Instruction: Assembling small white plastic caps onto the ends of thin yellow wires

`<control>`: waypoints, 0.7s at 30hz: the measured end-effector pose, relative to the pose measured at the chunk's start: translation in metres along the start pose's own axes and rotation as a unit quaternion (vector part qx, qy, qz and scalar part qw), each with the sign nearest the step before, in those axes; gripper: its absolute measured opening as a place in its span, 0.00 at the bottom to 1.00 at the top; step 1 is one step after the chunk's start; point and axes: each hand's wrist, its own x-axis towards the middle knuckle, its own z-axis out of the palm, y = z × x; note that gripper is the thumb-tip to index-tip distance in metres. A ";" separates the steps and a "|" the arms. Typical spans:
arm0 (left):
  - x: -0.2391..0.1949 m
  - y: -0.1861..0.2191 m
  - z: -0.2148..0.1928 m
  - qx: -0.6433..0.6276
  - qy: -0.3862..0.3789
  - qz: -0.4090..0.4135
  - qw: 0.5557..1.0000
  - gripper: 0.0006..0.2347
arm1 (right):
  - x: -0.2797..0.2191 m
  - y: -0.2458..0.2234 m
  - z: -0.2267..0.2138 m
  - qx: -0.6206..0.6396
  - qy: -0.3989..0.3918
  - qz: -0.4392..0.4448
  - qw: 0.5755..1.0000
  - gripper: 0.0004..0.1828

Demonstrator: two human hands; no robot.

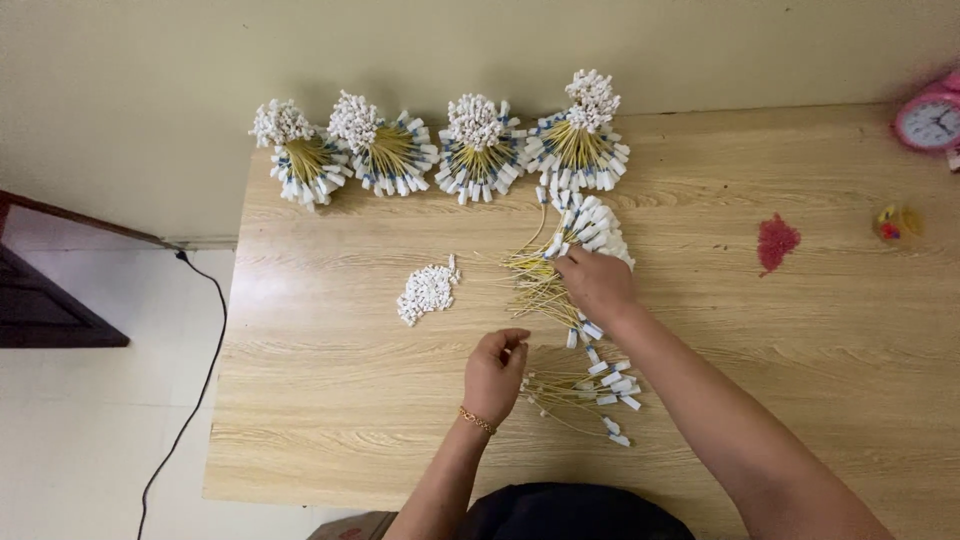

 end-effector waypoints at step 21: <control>-0.017 0.098 -0.046 -0.146 -0.141 0.113 0.973 0.03 | -0.079 -0.042 -0.239 0.187 0.059 0.040 0.980 0.05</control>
